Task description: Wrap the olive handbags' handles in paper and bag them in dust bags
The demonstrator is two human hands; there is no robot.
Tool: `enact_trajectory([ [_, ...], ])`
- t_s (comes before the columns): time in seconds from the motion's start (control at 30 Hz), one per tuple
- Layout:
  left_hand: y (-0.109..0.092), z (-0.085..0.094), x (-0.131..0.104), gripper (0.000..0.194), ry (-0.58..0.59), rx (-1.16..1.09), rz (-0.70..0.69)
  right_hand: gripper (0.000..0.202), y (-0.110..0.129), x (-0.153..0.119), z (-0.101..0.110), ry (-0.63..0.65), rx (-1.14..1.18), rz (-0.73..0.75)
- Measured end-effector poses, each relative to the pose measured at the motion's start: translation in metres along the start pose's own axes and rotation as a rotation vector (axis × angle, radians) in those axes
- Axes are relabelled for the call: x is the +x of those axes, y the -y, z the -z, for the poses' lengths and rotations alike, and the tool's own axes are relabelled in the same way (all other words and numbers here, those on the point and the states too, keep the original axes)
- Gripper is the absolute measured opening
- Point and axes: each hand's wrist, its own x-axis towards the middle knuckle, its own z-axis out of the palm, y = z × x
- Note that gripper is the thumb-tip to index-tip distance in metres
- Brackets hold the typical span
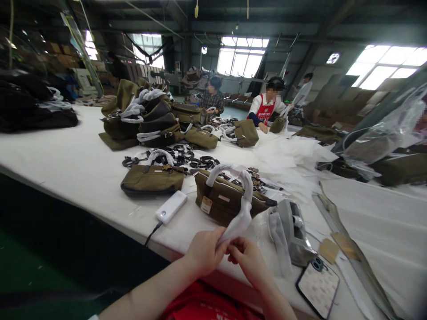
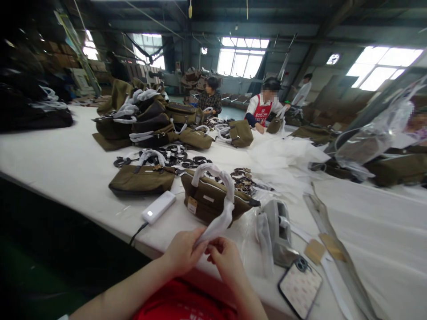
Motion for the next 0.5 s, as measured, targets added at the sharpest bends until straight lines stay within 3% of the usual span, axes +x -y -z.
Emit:
enact_trajectory([
  [0.13,-0.005,-0.002,-0.002,0.029,-0.003,0.083,-0.075,0.008,-0.003,0.004,-0.007,-0.047,-0.032,0.033],
  [0.3,-0.006,0.004,0.001,0.023,-0.011,0.074,-0.056,0.018,-0.021,0.018,-0.008,-0.053,-0.066,0.067],
  [0.5,-0.007,-0.008,-0.003,0.026,-0.013,-0.169,0.006,0.023,-0.043,0.033,-0.004,-0.016,-0.196,0.151],
])
